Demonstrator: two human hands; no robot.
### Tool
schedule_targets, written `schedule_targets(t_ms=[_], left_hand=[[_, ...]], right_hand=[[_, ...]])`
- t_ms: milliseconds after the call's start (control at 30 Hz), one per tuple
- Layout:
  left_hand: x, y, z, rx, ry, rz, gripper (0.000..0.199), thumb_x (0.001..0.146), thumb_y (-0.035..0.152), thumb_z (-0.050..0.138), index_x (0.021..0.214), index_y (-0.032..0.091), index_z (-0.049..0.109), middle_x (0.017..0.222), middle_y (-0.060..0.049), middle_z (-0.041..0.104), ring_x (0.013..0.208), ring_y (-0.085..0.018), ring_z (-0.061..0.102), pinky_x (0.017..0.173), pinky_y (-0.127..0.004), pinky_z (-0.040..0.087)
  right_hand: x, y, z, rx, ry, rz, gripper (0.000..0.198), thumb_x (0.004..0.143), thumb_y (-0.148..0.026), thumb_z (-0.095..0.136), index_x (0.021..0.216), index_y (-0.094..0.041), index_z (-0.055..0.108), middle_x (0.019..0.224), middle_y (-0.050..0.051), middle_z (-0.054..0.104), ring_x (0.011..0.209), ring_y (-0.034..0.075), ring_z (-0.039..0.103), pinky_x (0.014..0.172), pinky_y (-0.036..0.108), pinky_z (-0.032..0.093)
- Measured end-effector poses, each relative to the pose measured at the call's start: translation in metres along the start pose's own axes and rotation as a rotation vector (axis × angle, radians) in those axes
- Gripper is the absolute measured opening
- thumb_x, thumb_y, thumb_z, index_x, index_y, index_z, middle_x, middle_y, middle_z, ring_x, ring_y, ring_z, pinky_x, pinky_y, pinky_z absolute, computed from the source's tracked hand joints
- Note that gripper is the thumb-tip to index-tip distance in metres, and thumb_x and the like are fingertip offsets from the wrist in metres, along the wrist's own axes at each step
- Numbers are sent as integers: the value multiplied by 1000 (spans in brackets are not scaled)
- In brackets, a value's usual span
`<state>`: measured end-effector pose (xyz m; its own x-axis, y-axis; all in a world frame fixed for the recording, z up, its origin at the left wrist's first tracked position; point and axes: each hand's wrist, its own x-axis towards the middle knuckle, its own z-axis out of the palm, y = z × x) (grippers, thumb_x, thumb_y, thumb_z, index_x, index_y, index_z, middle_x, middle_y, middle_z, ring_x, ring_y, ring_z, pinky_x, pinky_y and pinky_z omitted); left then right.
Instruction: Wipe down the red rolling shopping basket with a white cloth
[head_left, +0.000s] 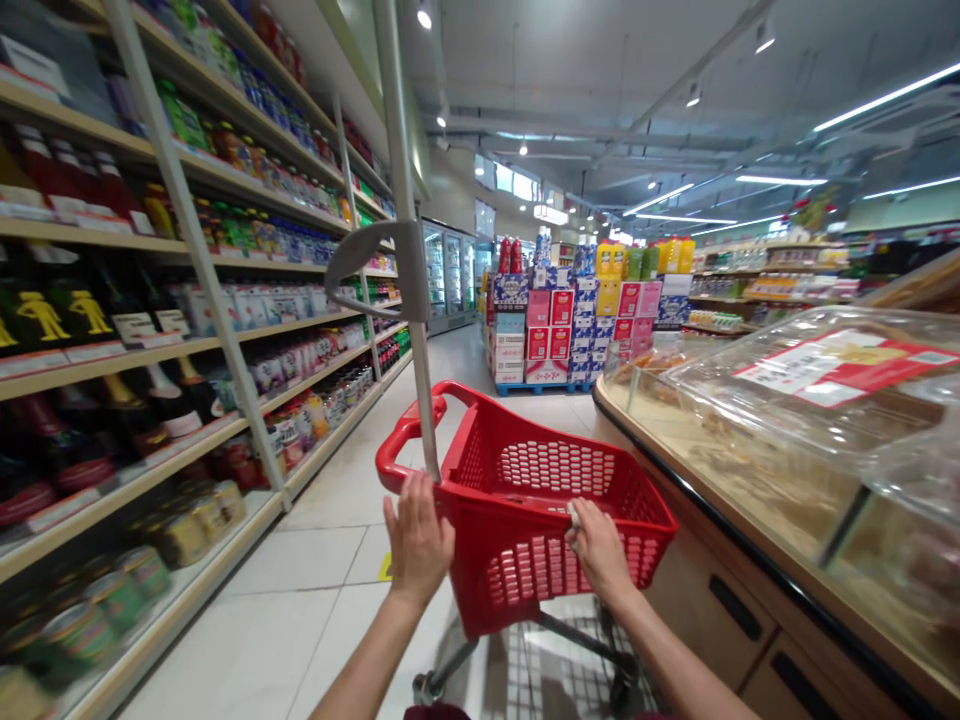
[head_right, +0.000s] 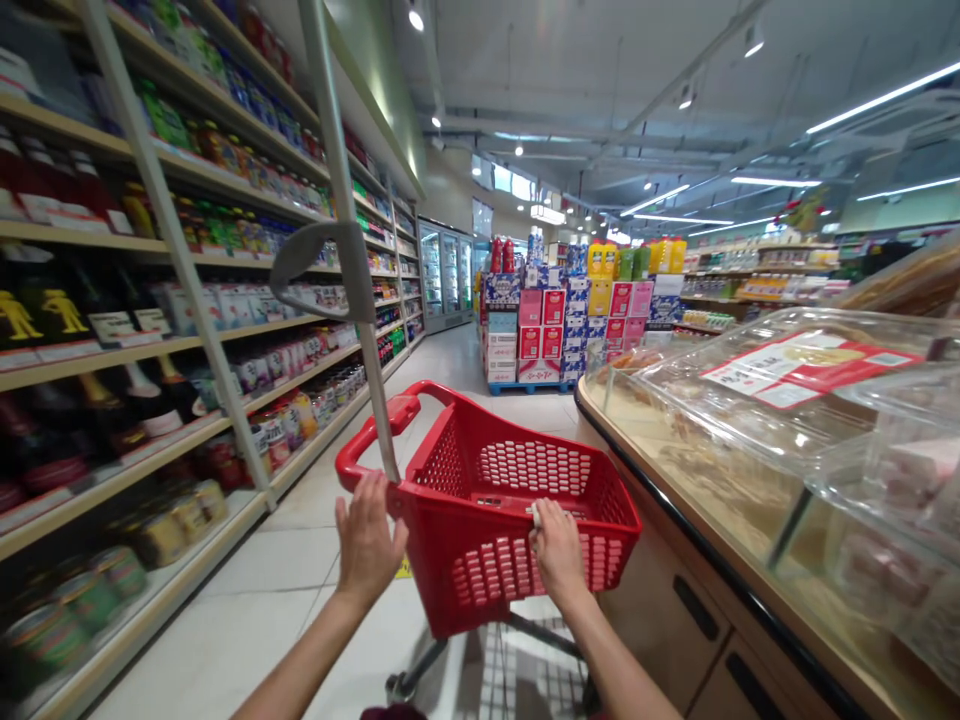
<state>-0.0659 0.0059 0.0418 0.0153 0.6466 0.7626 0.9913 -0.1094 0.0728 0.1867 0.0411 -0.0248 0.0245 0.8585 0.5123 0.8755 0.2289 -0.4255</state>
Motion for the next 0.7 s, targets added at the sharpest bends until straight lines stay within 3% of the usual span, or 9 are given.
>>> schedule_targets(t_ms=[100,300,367,433,567,700], left_hand=[[10,-21,-2,24,-66,-67,61,67,8,37,128,6,29,134,-15,36,128,-25,21,103,-52,13],[13,-20,-2,43,-211,-27,66,63,5,35,129,10,31,134,-13,36,127,-24,24,103,-55,10],[12,-22,-5,45,-222,-12,66,63,5,36,128,12,32,134,-12,36,127,-24,25,102,-55,12],[14,-27,-8,31,-226,11,66,63,5,36,128,14,34,134,-10,38,126,-24,26,103,-54,13],[28,-40,-16,15,-242,3,59,64,5,36,121,17,43,131,-7,42,125,-23,29,102,-55,14],[44,-46,-20,-6,-280,-13,55,63,3,39,115,18,50,129,-6,45,126,-25,25,100,-51,25]], right_hand=[[5,-11,4,78,42,-8,43,71,-8,37,110,-12,55,116,13,55,112,23,46,96,44,32],[31,-144,41,333,72,-214,46,71,-7,37,115,-15,51,116,9,55,110,18,48,94,36,38],[30,-168,46,433,118,-276,46,73,-9,37,117,-17,47,115,9,55,109,18,49,92,36,41],[29,-174,43,516,149,-366,43,74,-10,38,115,-19,48,114,8,56,108,17,50,90,36,43],[57,-185,2,539,224,-574,35,78,-10,39,108,-22,53,111,6,58,107,16,51,90,34,44],[137,-238,-67,464,466,-806,32,85,-16,37,114,-22,50,125,3,47,124,17,31,102,42,29]])
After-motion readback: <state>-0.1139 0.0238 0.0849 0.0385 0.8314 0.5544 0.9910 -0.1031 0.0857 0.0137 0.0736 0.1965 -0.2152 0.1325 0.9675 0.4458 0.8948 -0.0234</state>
